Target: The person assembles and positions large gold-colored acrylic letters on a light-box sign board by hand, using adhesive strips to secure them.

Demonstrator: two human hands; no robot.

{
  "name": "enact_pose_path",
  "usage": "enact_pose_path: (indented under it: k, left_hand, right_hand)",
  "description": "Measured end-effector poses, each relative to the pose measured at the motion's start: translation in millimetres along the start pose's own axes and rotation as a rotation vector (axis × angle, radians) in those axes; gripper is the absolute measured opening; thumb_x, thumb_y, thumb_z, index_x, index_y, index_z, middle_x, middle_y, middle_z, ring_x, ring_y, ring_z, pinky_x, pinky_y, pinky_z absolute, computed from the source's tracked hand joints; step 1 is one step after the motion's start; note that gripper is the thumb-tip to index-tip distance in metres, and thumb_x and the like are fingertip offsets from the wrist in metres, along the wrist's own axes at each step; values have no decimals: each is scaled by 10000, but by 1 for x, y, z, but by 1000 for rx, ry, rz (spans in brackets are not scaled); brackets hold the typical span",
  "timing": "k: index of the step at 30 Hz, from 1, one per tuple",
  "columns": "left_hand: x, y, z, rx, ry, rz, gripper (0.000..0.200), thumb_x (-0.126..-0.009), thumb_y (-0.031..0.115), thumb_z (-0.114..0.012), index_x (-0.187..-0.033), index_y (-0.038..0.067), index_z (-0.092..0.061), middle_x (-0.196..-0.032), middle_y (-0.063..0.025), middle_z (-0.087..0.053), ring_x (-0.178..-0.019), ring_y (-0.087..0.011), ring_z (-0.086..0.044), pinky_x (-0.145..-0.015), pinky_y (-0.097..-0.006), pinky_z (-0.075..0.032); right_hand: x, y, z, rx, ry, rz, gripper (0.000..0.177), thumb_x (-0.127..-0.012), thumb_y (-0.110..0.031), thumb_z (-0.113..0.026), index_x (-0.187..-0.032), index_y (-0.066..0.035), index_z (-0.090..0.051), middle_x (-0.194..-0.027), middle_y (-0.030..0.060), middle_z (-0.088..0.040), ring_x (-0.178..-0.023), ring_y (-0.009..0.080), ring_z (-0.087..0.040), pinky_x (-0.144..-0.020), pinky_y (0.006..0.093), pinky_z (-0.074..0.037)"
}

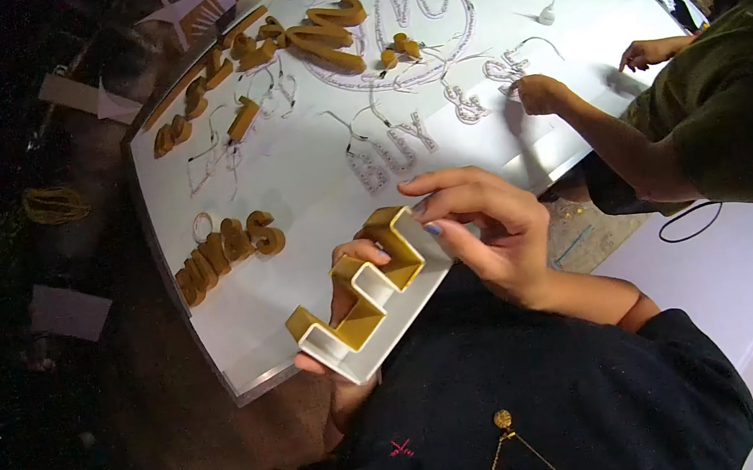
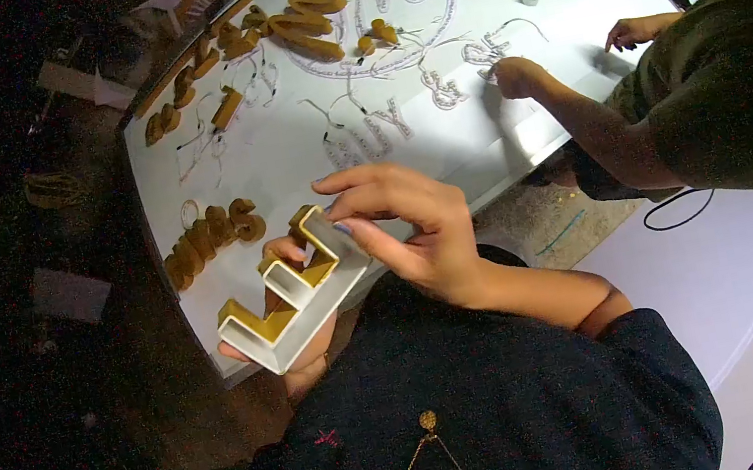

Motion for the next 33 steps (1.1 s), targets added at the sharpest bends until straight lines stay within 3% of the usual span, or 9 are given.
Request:
enact_pose_path:
  k: [3,11,14,16,23,28,33]
  left_hand:
    - [-5,-3,1,23,11,11,948,-576,765,-615,-1169,54,-412,-1259,-194,-327,-1249,-347,-325,-1019,-491,-296]
    - [-12,-9,0,42,15,34,938,-583,764,-609,-1166,55,-416,-1252,-191,-348,-1253,-349,-325,-1022,-501,-295]
    - [-13,-10,-1,50,20,33,935,-586,764,-607,-1165,55,-417,-1249,-190,-355,-1255,-350,-325,-1024,-504,-295]
    - [-14,-10,-2,55,21,33,933,-587,764,-606,-1164,55,-418,-1247,-189,-360,-1256,-351,-325,-1025,-507,-295]
    - [-11,-11,-3,71,38,32,925,-593,764,-601,-1161,56,-421,-1241,-186,-378,-1260,-353,-325,-1028,-515,-294]
    - [-6,-4,-5,86,64,5,919,-598,763,-597,-1159,56,-423,-1236,-184,-391,-1262,-354,-325,-1030,-521,-294]
    - [-4,1,-4,79,71,6,944,-597,780,-574,-1175,48,-427,-1233,-182,-407,-1281,-370,-296,-1035,-551,-270]
  right_hand:
    - [0,0,3,54,-69,55,147,-774,86,-592,-913,52,-624,-1081,212,-587,-949,192,-593,-757,254,-498]
    - [0,1,9,145,-75,69,139,-769,74,-601,-904,56,-629,-1069,206,-595,-896,175,-607,-710,233,-508]
    - [-3,-1,12,148,-63,97,145,-767,70,-602,-904,45,-642,-1067,202,-597,-897,180,-610,-705,238,-505]
    - [-6,-5,12,206,10,137,134,-732,24,-663,-860,-17,-670,-1039,135,-631,-889,218,-632,-731,284,-505]
    - [3,0,17,137,-1,85,131,-735,12,-669,-862,-20,-671,-1080,153,-601,-913,209,-621,-745,296,-504]
    - [10,7,23,11,198,118,86,-735,-4,-657,-787,19,-593,-903,150,-574,-818,209,-577,-781,307,-469]
    - [17,17,26,-64,195,121,137,-747,1,-607,-685,0,-485,-790,121,-529,-739,200,-519,-757,320,-457]
Point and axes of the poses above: each hand's wrist, its own x-axis away from the middle knuckle, its own z-axis out of the back of the hand, y = z × x, the point moved 2 cm from there along -x, towards the middle knuckle
